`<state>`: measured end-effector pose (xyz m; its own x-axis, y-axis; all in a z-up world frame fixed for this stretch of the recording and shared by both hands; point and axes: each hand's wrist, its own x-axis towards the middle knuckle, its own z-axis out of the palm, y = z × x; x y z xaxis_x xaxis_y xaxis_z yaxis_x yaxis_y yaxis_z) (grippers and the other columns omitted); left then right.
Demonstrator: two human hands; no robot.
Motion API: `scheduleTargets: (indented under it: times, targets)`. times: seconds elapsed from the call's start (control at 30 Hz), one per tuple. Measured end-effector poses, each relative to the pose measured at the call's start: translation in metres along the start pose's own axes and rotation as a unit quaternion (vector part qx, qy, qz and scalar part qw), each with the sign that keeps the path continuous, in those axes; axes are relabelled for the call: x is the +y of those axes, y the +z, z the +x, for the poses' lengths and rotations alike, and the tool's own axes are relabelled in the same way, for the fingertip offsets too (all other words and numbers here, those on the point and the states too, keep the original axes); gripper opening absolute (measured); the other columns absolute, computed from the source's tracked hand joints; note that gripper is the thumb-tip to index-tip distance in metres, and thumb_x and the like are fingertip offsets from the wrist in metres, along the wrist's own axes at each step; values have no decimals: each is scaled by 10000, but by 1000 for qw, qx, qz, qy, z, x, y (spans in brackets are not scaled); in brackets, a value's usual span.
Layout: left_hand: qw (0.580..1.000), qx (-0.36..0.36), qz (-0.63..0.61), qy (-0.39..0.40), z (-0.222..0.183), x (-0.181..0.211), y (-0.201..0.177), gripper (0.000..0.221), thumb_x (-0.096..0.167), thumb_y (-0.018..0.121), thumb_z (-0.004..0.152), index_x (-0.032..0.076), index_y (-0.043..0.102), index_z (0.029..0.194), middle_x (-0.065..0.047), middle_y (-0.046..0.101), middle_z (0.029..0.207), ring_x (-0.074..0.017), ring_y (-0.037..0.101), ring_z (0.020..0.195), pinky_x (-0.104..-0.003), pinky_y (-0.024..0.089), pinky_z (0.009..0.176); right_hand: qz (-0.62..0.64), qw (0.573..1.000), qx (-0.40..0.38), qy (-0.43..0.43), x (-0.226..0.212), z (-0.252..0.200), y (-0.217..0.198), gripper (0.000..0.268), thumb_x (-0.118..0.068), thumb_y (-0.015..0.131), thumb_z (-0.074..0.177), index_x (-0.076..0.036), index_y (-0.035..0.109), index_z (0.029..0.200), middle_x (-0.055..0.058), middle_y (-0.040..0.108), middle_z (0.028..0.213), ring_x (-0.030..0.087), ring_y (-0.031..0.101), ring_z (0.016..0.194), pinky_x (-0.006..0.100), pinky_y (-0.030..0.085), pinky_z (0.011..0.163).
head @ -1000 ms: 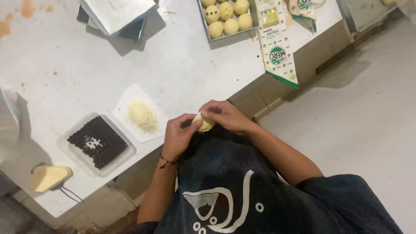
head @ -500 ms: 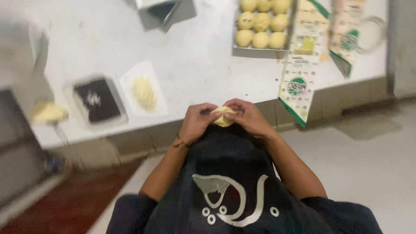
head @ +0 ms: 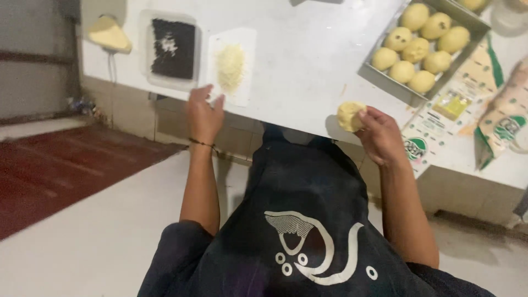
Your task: Shaping dough into small balls and arranging them in a baking tray
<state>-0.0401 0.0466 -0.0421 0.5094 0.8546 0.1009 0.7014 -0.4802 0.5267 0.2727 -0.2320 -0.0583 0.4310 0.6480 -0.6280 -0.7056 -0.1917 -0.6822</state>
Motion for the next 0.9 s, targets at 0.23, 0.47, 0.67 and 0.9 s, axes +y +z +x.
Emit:
scheduleTargets:
  times: [0.23, 0.47, 0.67, 0.9]
  targets:
    - [1000, -6, 14, 1, 31, -27, -29, 391, 71, 832, 891, -99, 678, 1208, -205, 659, 1037, -348, 720, 907, -402, 616, 751, 6, 999, -27, -21, -5, 3, 45, 314, -93, 673, 960, 16, 655, 1253, 138, 723, 1144, 229, 758, 978, 360, 614, 913]
    - [998, -28, 7, 53, 57, -48, -17, 402, 134, 839, 895, -67, 680, 1204, -184, 688, 1013, -298, 715, 873, -398, 566, 781, 14, 998, -30, -49, -7, -2, 98, 353, -93, 689, 936, 45, 646, 1257, 133, 729, 1116, 220, 771, 961, 368, 644, 892]
    - [993, 0, -42, 110, 63, -58, -19, 392, 98, 871, 842, -90, 704, 1142, -215, 679, 966, -392, 717, 828, -454, 584, 754, 22, 998, 5, -64, -1, -12, 122, 307, -90, 688, 944, 39, 663, 1221, 109, 717, 1067, 202, 760, 957, 369, 637, 906]
    - [988, 14, -85, 130, 79, -47, -39, 124, 74, 794, 914, -3, 761, 1005, -184, 695, 786, -387, 709, 711, -418, 546, 619, 26, 995, 54, -79, 34, -12, 105, 369, -144, 662, 970, 59, 638, 1278, 199, 677, 1109, 303, 709, 935, 442, 605, 928]
